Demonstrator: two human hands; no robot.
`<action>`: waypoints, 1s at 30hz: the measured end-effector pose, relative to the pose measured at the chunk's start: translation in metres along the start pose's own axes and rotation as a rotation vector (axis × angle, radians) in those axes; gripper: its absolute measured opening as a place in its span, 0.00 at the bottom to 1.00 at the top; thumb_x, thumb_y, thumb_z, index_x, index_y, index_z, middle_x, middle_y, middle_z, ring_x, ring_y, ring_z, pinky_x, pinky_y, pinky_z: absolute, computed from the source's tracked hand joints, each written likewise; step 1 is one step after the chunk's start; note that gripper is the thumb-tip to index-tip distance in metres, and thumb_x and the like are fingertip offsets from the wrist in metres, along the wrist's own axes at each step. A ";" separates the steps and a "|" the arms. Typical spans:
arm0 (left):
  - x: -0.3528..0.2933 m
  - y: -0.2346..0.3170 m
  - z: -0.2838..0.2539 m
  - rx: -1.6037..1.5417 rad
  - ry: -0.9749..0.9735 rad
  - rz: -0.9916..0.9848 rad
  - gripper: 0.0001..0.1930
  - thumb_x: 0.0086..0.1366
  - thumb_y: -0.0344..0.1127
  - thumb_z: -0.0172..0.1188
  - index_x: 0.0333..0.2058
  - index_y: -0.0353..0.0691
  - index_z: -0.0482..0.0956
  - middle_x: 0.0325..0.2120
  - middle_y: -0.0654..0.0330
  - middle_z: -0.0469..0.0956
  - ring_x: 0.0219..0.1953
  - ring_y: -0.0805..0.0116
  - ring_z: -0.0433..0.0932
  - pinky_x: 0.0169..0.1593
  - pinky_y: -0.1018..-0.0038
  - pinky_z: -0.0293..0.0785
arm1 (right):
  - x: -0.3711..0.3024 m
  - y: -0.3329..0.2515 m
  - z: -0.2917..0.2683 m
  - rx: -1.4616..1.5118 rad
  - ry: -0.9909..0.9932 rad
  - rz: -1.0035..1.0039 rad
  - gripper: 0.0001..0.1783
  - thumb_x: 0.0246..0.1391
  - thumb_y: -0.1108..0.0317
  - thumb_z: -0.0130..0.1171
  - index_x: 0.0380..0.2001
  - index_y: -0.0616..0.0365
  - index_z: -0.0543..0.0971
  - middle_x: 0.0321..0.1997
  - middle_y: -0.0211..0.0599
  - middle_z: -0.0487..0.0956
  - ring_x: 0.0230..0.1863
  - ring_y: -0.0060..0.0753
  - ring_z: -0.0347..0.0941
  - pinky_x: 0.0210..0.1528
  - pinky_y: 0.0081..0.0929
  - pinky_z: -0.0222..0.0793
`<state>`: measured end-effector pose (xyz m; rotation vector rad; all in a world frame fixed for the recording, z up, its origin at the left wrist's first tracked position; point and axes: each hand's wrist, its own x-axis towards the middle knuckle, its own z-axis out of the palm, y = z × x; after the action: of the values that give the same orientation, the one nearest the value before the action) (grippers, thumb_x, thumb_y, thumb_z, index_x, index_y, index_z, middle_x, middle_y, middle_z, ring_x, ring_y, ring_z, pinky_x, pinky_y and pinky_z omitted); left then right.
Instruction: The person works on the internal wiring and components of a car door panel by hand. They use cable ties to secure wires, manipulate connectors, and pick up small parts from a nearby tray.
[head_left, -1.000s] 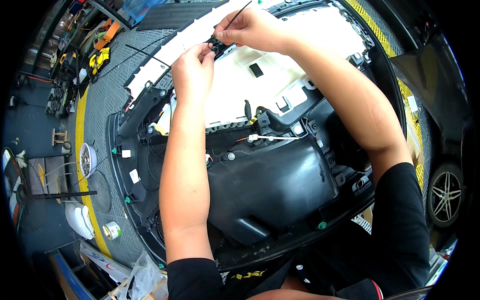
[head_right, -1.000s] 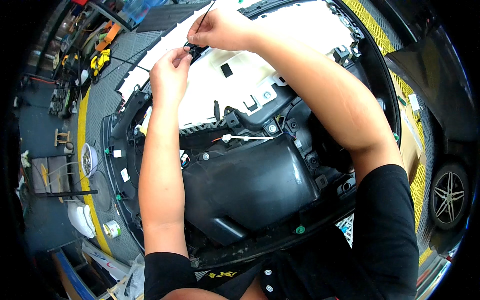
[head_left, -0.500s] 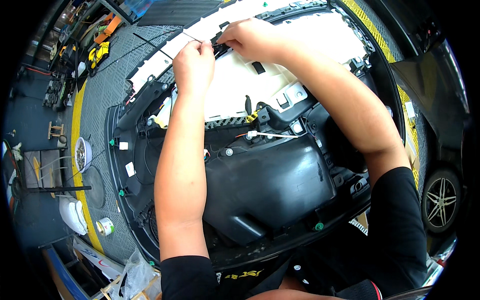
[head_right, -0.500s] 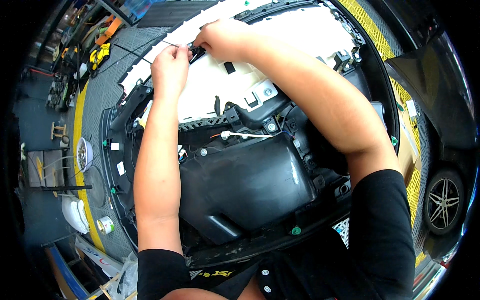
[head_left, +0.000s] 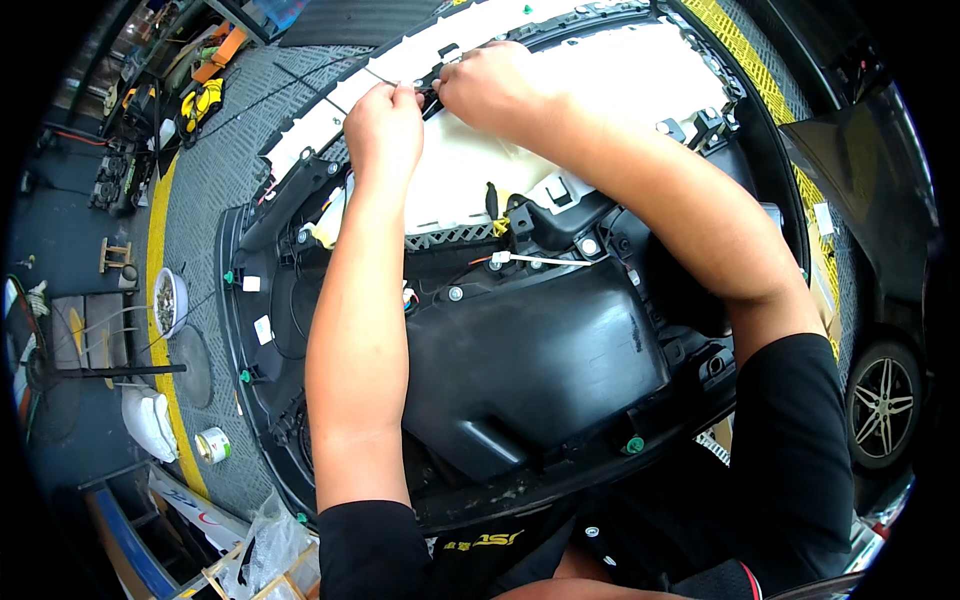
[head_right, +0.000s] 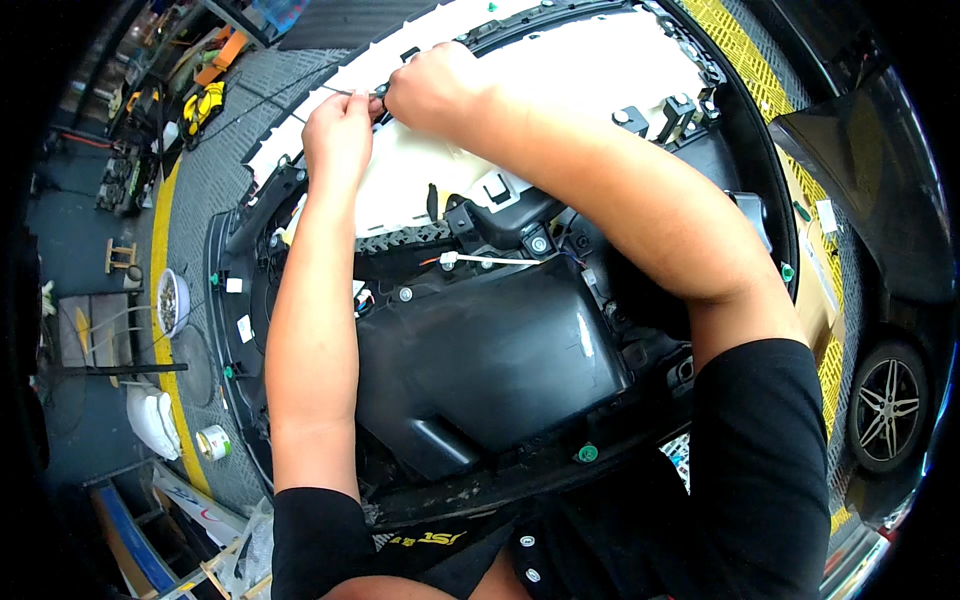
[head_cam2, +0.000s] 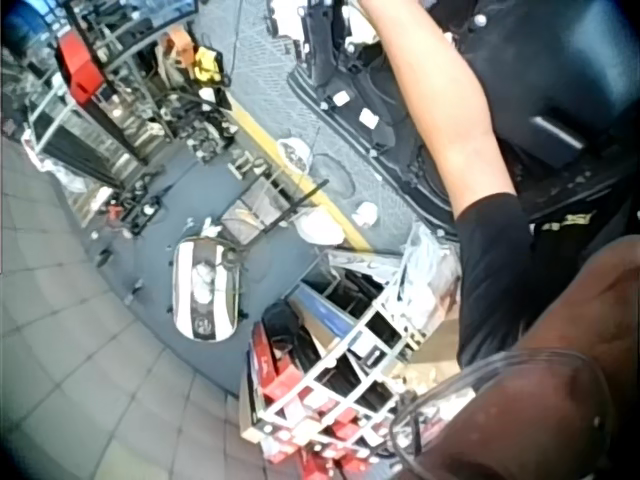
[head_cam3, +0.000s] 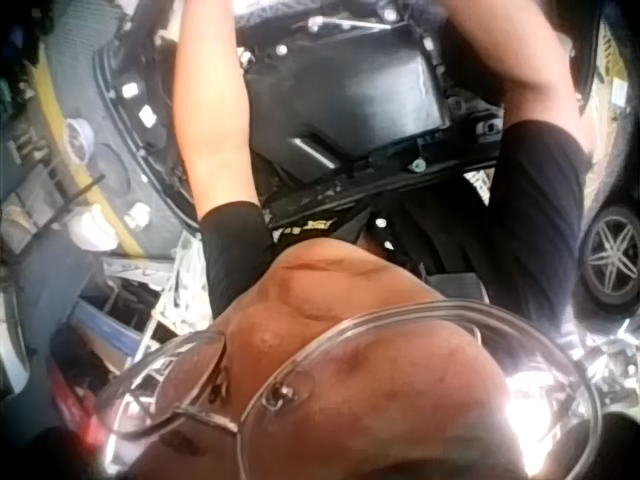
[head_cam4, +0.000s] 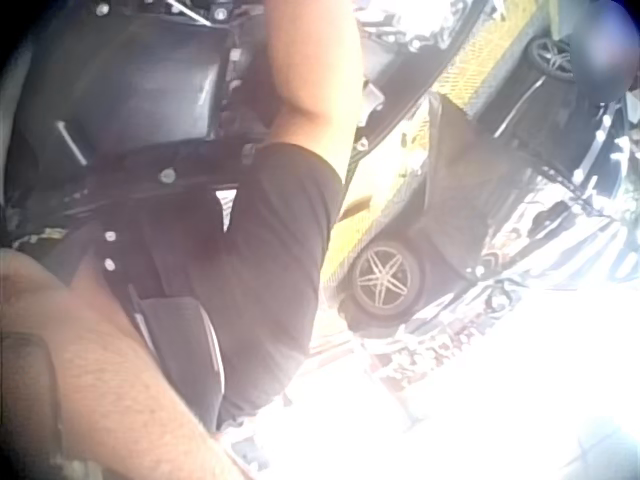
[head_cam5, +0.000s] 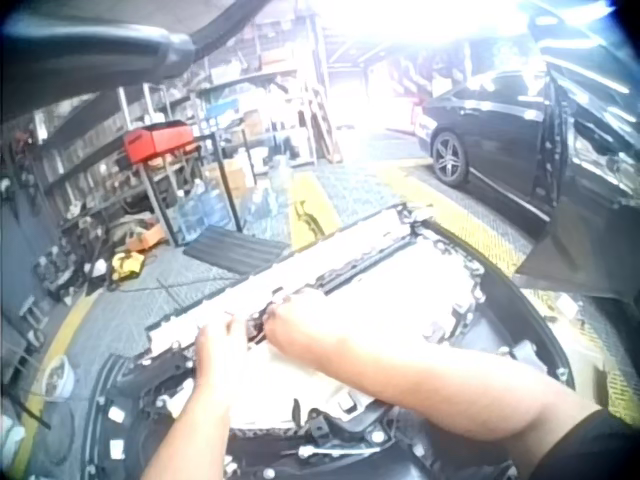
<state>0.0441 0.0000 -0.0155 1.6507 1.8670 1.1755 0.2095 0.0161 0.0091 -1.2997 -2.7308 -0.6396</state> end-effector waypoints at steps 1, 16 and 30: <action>0.003 -0.010 -0.004 -0.102 0.020 0.025 0.16 0.77 0.41 0.57 0.43 0.33 0.86 0.36 0.57 0.88 0.40 0.67 0.87 0.48 0.71 0.80 | -0.001 0.003 0.004 0.005 0.084 -0.035 0.14 0.63 0.65 0.59 0.49 0.46 0.88 0.51 0.27 0.87 0.50 0.36 0.86 0.52 0.38 0.81; -0.172 0.117 -0.161 -0.847 0.011 1.137 0.06 0.74 0.45 0.59 0.38 0.57 0.82 0.27 0.73 0.68 0.24 0.77 0.68 0.32 0.73 0.59 | -0.013 0.027 -0.010 0.364 0.356 0.248 0.16 0.64 0.68 0.57 0.52 0.48 0.87 0.48 0.37 0.87 0.49 0.42 0.84 0.53 0.39 0.80; -0.207 0.142 -0.145 -1.272 -0.075 1.017 0.02 0.70 0.38 0.64 0.37 0.57 0.81 0.26 0.75 0.72 0.20 0.80 0.74 0.28 0.78 0.60 | -0.017 0.030 -0.017 0.410 0.333 0.271 0.15 0.64 0.68 0.57 0.51 0.48 0.87 0.48 0.36 0.87 0.48 0.43 0.85 0.53 0.40 0.80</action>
<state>0.0725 -0.2493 0.1303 1.6216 -0.1474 1.9455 0.2406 0.0141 0.0309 -1.2883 -2.2135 -0.2272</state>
